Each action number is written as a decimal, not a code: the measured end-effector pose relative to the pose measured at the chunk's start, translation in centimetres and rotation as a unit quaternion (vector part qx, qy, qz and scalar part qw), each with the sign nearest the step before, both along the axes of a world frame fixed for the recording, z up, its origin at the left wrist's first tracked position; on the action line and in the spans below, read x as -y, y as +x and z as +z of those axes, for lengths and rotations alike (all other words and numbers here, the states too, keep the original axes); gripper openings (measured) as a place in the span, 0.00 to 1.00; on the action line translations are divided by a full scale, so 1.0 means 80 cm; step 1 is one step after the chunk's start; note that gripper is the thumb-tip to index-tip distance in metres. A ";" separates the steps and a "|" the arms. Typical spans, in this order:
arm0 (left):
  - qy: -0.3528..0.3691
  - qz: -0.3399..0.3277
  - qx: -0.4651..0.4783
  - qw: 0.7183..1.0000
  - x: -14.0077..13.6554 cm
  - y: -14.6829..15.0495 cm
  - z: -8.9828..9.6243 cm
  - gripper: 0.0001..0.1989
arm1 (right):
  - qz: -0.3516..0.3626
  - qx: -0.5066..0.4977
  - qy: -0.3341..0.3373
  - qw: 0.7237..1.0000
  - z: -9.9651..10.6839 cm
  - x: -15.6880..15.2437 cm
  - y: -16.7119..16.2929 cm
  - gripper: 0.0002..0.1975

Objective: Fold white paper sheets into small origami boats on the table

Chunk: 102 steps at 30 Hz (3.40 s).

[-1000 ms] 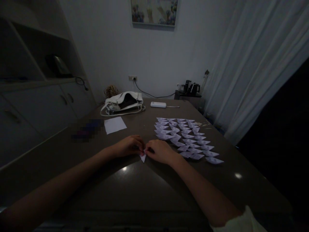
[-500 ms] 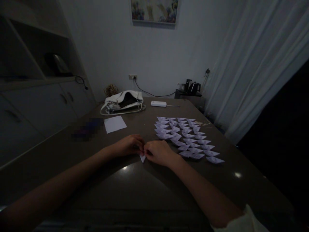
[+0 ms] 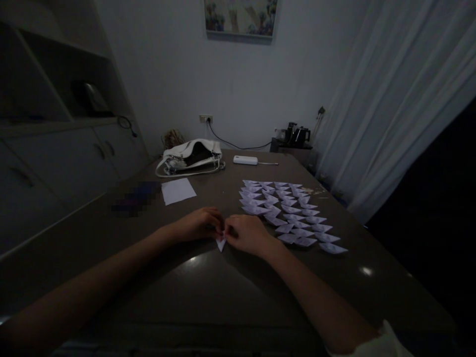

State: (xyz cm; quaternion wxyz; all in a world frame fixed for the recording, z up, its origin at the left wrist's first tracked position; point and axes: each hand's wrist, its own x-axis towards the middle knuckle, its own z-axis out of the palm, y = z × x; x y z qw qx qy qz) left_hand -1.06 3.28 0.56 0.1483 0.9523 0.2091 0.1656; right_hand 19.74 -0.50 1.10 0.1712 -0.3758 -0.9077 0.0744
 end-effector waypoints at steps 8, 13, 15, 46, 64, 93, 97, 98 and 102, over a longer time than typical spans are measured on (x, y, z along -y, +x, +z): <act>0.005 -0.005 -0.005 1.000 0.000 0.001 0.001 0.04 | 0.021 0.033 -0.009 0.999 -0.003 0.002 -0.005 0.04; 0.006 -0.003 -0.002 1.000 -0.001 0.000 0.000 0.04 | 0.052 0.047 -0.033 0.997 0.005 0.007 -0.006 0.01; 0.004 -0.006 0.001 1.000 -0.001 -0.001 -0.001 0.05 | 0.061 0.048 -0.045 0.996 0.009 0.009 -0.006 0.01; 0.004 -0.001 -0.006 1.000 0.001 -0.001 0.002 0.05 | 0.074 -0.008 -0.092 0.993 0.011 0.013 -0.005 0.03; 0.002 -0.007 0.005 1.000 -0.003 -0.002 -0.003 0.06 | 0.060 0.061 -0.025 0.996 0.013 0.018 -0.010 0.01; -0.012 -0.010 0.012 1.000 -0.001 -0.001 0.000 0.06 | 0.033 0.049 0.002 0.998 0.006 0.010 -0.008 0.03; -0.013 -0.021 0.020 0.999 -0.001 -0.001 -0.002 0.07 | 0.006 0.060 0.013 0.998 0.002 0.003 -0.007 0.03; -0.014 -0.024 0.022 0.999 -0.002 -0.001 -0.002 0.07 | 0.000 0.062 0.017 0.998 0.001 0.001 -0.006 0.03; -0.021 -0.025 0.027 0.999 -0.002 -0.002 -0.003 0.07 | -0.018 0.063 0.026 0.998 -0.004 -0.004 -0.004 0.03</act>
